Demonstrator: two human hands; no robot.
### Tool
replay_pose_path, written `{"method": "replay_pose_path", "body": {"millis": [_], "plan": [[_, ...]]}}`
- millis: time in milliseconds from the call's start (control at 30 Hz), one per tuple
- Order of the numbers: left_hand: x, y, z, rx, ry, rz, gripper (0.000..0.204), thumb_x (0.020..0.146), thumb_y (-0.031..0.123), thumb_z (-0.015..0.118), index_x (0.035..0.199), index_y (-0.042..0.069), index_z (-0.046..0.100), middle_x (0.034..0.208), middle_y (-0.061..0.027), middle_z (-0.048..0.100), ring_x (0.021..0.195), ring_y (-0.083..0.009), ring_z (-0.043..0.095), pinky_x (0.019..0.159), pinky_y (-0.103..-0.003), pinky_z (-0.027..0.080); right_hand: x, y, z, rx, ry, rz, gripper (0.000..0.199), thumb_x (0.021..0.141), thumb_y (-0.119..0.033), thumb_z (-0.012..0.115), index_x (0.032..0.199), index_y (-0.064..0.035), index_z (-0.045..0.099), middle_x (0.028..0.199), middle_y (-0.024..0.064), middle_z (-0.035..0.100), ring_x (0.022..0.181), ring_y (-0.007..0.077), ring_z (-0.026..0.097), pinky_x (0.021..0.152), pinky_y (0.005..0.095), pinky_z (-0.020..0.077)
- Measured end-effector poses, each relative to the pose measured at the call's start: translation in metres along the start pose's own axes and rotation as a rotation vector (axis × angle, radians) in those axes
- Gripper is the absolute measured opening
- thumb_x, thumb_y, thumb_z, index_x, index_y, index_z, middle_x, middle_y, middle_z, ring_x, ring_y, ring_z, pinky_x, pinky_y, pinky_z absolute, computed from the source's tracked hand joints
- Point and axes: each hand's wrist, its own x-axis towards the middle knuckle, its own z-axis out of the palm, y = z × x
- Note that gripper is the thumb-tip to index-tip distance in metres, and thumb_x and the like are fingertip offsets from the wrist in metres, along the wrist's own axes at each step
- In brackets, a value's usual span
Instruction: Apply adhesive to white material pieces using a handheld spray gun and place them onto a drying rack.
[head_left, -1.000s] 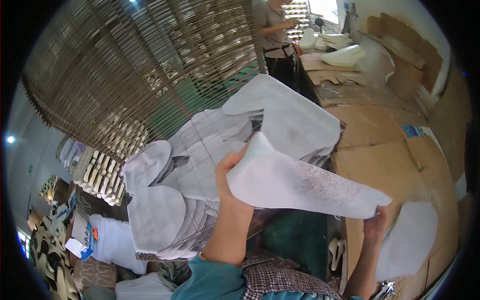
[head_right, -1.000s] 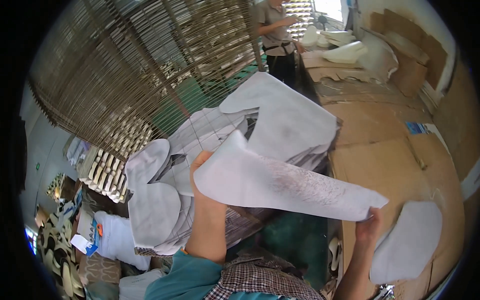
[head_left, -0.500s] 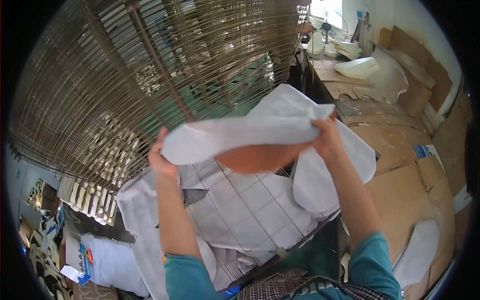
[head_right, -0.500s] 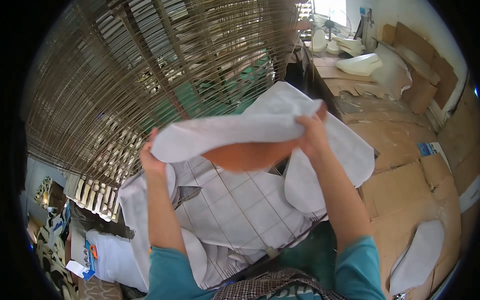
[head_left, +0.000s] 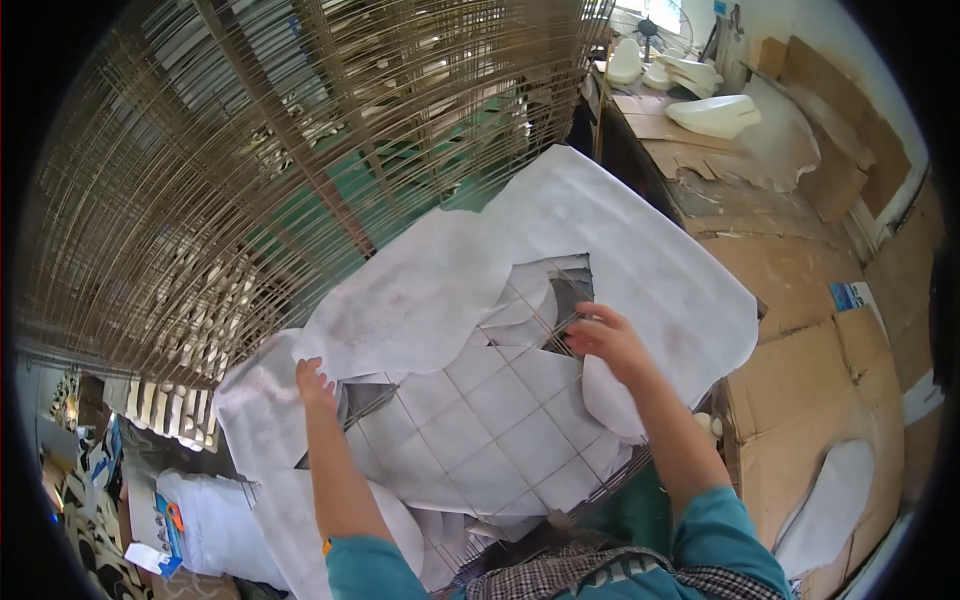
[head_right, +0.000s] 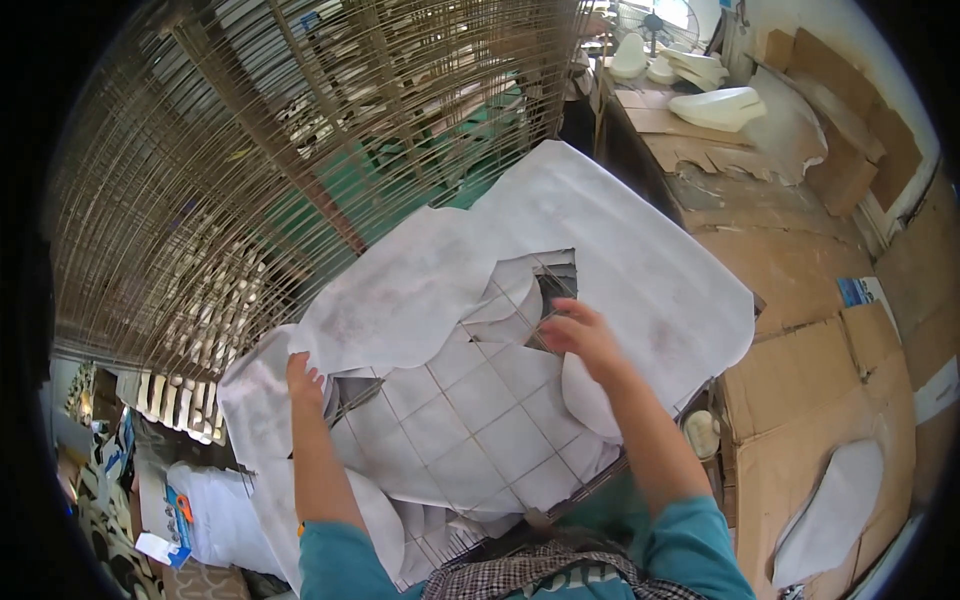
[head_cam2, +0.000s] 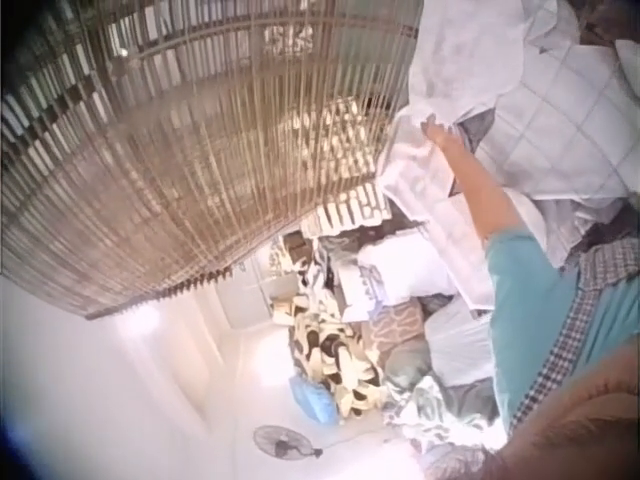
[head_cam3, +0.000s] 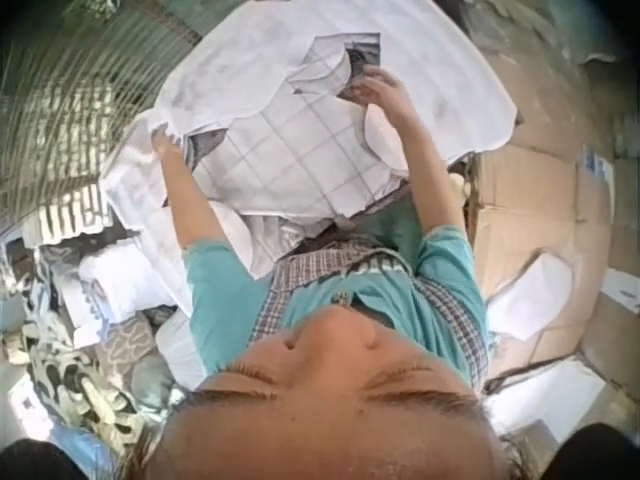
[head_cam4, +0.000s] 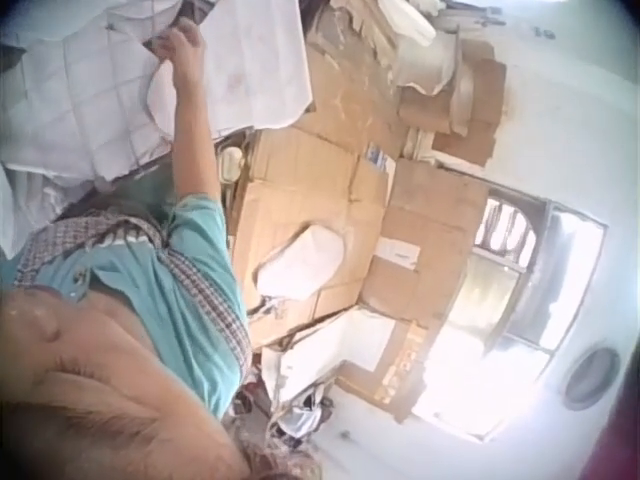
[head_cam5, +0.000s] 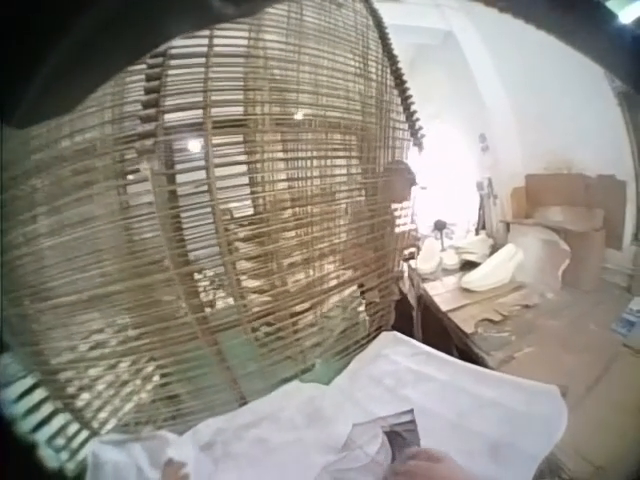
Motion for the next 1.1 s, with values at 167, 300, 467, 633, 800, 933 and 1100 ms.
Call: {"method": "replay_pose_path", "body": {"millis": [167,300,467,633,800,933,1100], "plan": [[-0.01,-0.068,0.024,-0.174,0.035,0.371,0.053,0.067,0.009,0.059,0.117,0.005,0.044,0.109,-0.0105,0.051,0.105,-0.0253,0.047,0.09,-0.042,0.035,-0.15,-0.013,-0.123,-0.032,0.337,-0.124,0.031,0.081,-0.009,0.054,0.111,-0.0015,0.051,0.086,0.0088,0.059,0.076,0.0169,0.059,0.069,0.0282,0.0499],[-0.11,-0.138,0.133,0.855,-0.059,0.687,0.047,0.065,0.016,0.061,0.109,0.002,0.052,0.102,-0.0101,0.057,0.099,-0.0245,0.051,0.089,-0.035,0.039,-0.293,0.012,-0.247,0.114,0.735,-0.181,0.029,0.08,-0.008,0.056,0.108,-0.002,0.052,0.079,0.0053,0.057,0.071,0.0133,0.057,0.064,0.024,0.0481],[-0.177,-0.177,0.182,0.787,-0.214,0.861,0.036,0.067,0.004,0.061,0.103,0.001,0.054,0.104,-0.0102,0.057,0.097,-0.0229,0.053,0.087,-0.032,0.041,-0.447,0.084,-0.386,-0.896,1.302,-0.125,0.025,0.074,-0.002,0.056,0.099,-0.0018,0.055,0.073,0.006,0.055,0.064,0.0145,0.052,0.059,0.0251,0.0439],[-0.368,-0.2,0.253,0.521,-0.577,0.672,0.034,0.072,0.001,0.056,0.106,0.0,0.055,0.101,-0.0094,0.058,0.092,-0.0185,0.054,0.083,-0.029,0.042,-0.525,0.12,-0.4,-1.324,1.354,0.125,0.025,0.063,-0.011,0.066,0.086,-0.0042,0.059,0.081,0.0124,0.055,0.085,0.0301,0.051,0.076,0.0387,0.0433],[-0.528,-0.311,0.277,0.528,-1.222,0.384,0.027,0.073,0.0,0.054,0.099,0.002,0.058,0.092,-0.0062,0.06,0.085,-0.0145,0.056,0.079,-0.027,0.044,-0.554,0.153,-0.409,-1.504,1.261,0.323,0.017,0.062,-0.013,0.064,0.075,-0.0035,0.059,0.079,0.0128,0.056,0.082,0.0285,0.051,0.071,0.0371,0.0451],[-0.644,-0.373,0.253,0.602,-1.549,-0.004,0.023,0.074,0.002,0.058,0.097,0.002,0.058,0.086,-0.0042,0.06,0.079,-0.0116,0.056,0.072,-0.023,0.045,-0.564,0.174,-0.435,-1.525,1.221,0.279,0.011,0.062,-0.013,0.061,0.068,-0.0046,0.057,0.076,0.0118,0.055,0.079,0.0266,0.052,0.067,0.035,0.0462],[-0.712,-0.421,0.208,0.8,-1.696,-0.393,0.021,0.077,0.007,0.06,0.097,0.003,0.054,0.08,-0.003,0.058,0.068,-0.0092,0.055,0.06,-0.02,0.042,-0.562,0.151,-0.428,-1.444,1.106,0.22,0.007,0.063,-0.01,0.057,0.067,-0.0051,0.055,0.074,0.0109,0.053,0.078,0.0256,0.052,0.062,0.0352,0.0468]]}}
